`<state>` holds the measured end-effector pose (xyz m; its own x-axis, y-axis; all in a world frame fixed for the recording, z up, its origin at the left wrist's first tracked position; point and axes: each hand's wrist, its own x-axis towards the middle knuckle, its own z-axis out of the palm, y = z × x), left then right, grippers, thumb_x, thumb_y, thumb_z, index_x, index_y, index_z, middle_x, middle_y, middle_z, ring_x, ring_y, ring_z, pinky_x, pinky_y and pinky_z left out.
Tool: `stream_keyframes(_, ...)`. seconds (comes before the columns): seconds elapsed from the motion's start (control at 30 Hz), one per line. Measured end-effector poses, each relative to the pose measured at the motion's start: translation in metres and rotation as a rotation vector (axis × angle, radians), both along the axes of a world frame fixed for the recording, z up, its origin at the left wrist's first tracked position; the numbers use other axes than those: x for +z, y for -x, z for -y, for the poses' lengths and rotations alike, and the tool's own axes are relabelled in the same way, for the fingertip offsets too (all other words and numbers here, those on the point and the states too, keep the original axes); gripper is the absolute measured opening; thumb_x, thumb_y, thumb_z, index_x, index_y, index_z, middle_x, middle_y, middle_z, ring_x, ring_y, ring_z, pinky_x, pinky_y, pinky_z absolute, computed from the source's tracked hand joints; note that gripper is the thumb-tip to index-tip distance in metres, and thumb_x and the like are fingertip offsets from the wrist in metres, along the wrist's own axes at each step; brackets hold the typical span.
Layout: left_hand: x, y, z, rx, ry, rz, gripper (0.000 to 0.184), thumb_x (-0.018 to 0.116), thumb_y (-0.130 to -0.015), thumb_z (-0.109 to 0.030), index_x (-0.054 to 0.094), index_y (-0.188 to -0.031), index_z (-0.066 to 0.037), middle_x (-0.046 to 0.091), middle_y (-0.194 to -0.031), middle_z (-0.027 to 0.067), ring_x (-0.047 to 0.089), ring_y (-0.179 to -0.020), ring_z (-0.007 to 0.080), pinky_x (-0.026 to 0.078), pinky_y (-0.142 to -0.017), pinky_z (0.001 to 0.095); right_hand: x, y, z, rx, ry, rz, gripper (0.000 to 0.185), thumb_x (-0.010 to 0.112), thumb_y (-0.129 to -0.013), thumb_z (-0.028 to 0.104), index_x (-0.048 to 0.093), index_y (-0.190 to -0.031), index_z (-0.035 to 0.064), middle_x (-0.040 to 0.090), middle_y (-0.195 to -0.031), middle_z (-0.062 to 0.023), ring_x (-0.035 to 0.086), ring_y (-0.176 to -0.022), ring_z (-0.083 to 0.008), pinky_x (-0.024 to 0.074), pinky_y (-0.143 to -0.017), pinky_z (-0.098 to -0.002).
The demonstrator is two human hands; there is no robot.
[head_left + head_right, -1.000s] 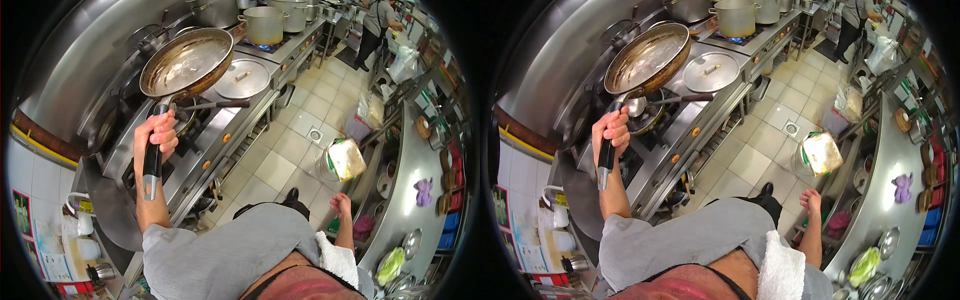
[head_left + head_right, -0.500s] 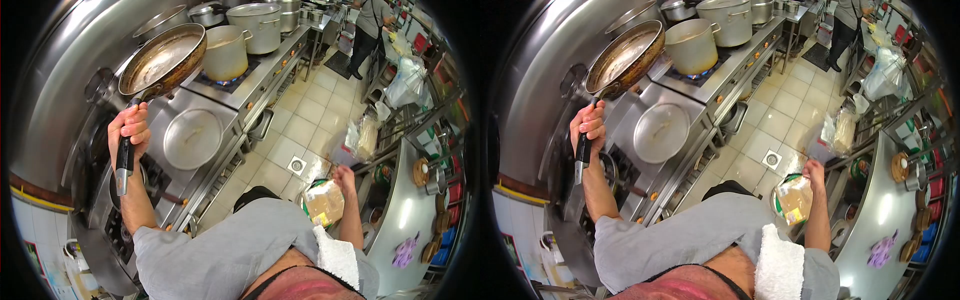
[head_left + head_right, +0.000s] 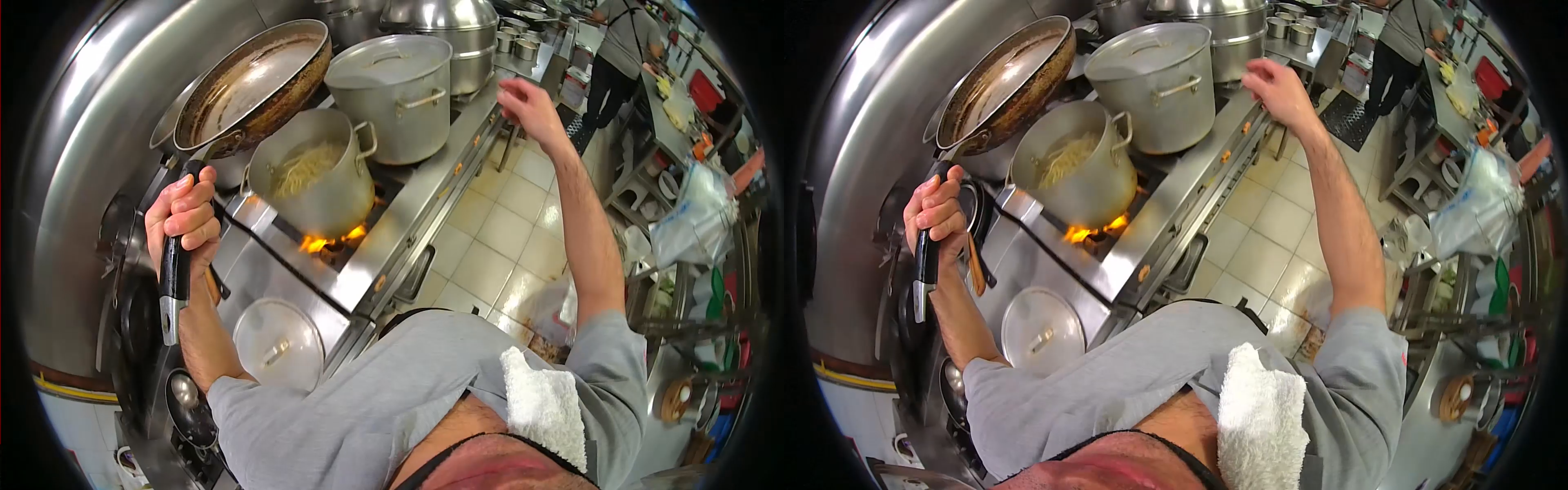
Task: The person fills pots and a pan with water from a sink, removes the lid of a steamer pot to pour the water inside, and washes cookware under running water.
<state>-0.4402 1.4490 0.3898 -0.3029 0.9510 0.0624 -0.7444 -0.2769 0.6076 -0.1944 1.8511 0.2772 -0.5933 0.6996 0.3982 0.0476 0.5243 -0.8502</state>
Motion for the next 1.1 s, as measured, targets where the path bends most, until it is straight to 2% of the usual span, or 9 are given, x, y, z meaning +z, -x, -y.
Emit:
stream_keyframes(0.13,0.003,0.026,-0.082,0.036,0.026,-0.068,0.026,0.035,-0.090,-0.009,0.041,-0.103,0.013,0.040,-0.062,-0.0022,0.044,-0.042,0.0049,0.038,-0.036,0.0231,0.041,0.078,-0.114,0.029,-0.295,0.015,0.038,0.060,-0.081,0.023,0.055,-0.109,-0.0015,0.059,-0.073,-0.0040,0.055,-0.063,-0.0099,0.0444,-0.059,-0.0247)
stream_keyframes(0.2,0.003,0.029,-0.125,0.058,0.010,-0.048,0.025,0.035,-0.090,-0.009,0.040,-0.103,0.012,0.040,-0.062,-0.0021,0.044,-0.041,0.0051,0.038,-0.036,0.0233,0.059,0.115,-0.173,0.020,-0.400,0.037,0.028,0.063,-0.079,0.021,0.059,-0.098,0.0011,0.058,-0.071,-0.0025,0.053,-0.058,-0.0119,0.0438,-0.057,-0.0250)
stream_keyframes(0.3,-0.005,0.039,-0.188,0.117,-0.007,-0.001,0.029,0.030,-0.092,-0.011,0.033,-0.109,0.012,0.041,-0.063,0.0014,0.047,-0.042,0.0072,0.042,-0.036,0.0243,0.078,0.176,-0.253,-0.037,-0.609,0.122,0.026,0.055,-0.083,0.024,0.062,-0.097,0.0031,0.057,-0.069,-0.0020,0.052,-0.062,-0.0104,0.0437,-0.060,-0.0272)
stream_keyframes(0.37,-0.007,0.038,-0.228,0.156,-0.019,-0.026,0.029,0.030,-0.092,-0.011,0.034,-0.109,0.013,0.041,-0.063,0.0015,0.047,-0.042,0.0072,0.042,-0.036,0.0244,0.097,0.215,-0.318,-0.136,-0.931,0.073,0.028,0.056,-0.074,0.028,0.065,-0.085,0.0037,0.062,-0.090,-0.0207,0.057,-0.091,-0.0352,0.0444,-0.082,-0.0412)
stream_keyframes(0.47,-0.007,0.017,-0.285,0.253,-0.007,-0.051,0.031,0.030,-0.091,-0.011,0.034,-0.110,0.013,0.042,-0.063,0.0015,0.047,-0.041,0.0075,0.043,-0.036,0.0251,0.122,0.252,-0.398,-0.029,-1.153,0.048,0.026,0.054,-0.074,0.024,0.064,-0.085,0.0026,0.062,-0.087,-0.0199,0.057,-0.089,-0.0362,0.0456,-0.079,-0.0424)
stream_keyframes(0.6,-0.008,0.007,-0.354,0.396,-0.002,-0.003,0.034,0.030,-0.091,-0.013,0.035,-0.113,0.013,0.042,-0.063,0.0016,0.047,-0.042,0.0086,0.042,-0.036,0.0264,0.147,0.298,-0.460,0.024,-1.016,0.321,0.024,0.050,-0.074,0.016,0.066,-0.087,0.0042,0.063,-0.091,-0.0183,0.058,-0.090,-0.0345,0.0456,-0.080,-0.0421)
stream_keyframes(0.73,-0.003,-0.004,-0.409,0.407,-0.005,0.018,0.034,0.030,-0.091,-0.012,0.034,-0.113,0.013,0.042,-0.064,0.0022,0.049,-0.045,0.0105,0.043,-0.040,0.0287,0.148,0.337,-0.519,0.125,-1.003,0.303,0.027,0.049,-0.074,0.016,0.066,-0.090,0.0036,0.063,-0.092,-0.0176,0.059,-0.089,-0.0333,0.0461,-0.080,-0.0415)
stream_keyframes(0.8,-0.002,-0.005,-0.430,0.420,-0.001,0.046,0.035,0.030,-0.091,-0.012,0.034,-0.114,0.014,0.042,-0.065,0.0023,0.049,-0.045,0.0111,0.043,-0.041,0.0297,0.146,0.354,-0.532,0.119,-1.034,0.507,0.028,0.048,-0.074,0.016,0.066,-0.092,0.0050,0.064,-0.093,-0.0162,0.060,-0.089,-0.0322,0.0467,-0.081,-0.0407)
stream_keyframes(1.1,0.004,0.003,-0.480,0.526,0.133,0.031,0.023,0.038,-0.089,-0.009,0.043,-0.102,0.010,0.042,-0.061,-0.0017,0.043,-0.040,0.0047,0.044,-0.037,0.0268,0.186,0.327,-0.574,0.286,-0.919,0.392,0.023,0.052,-0.076,0.021,0.065,-0.089,0.0074,0.065,-0.087,-0.0126,0.061,-0.081,-0.0285,0.0466,-0.075,-0.0384)
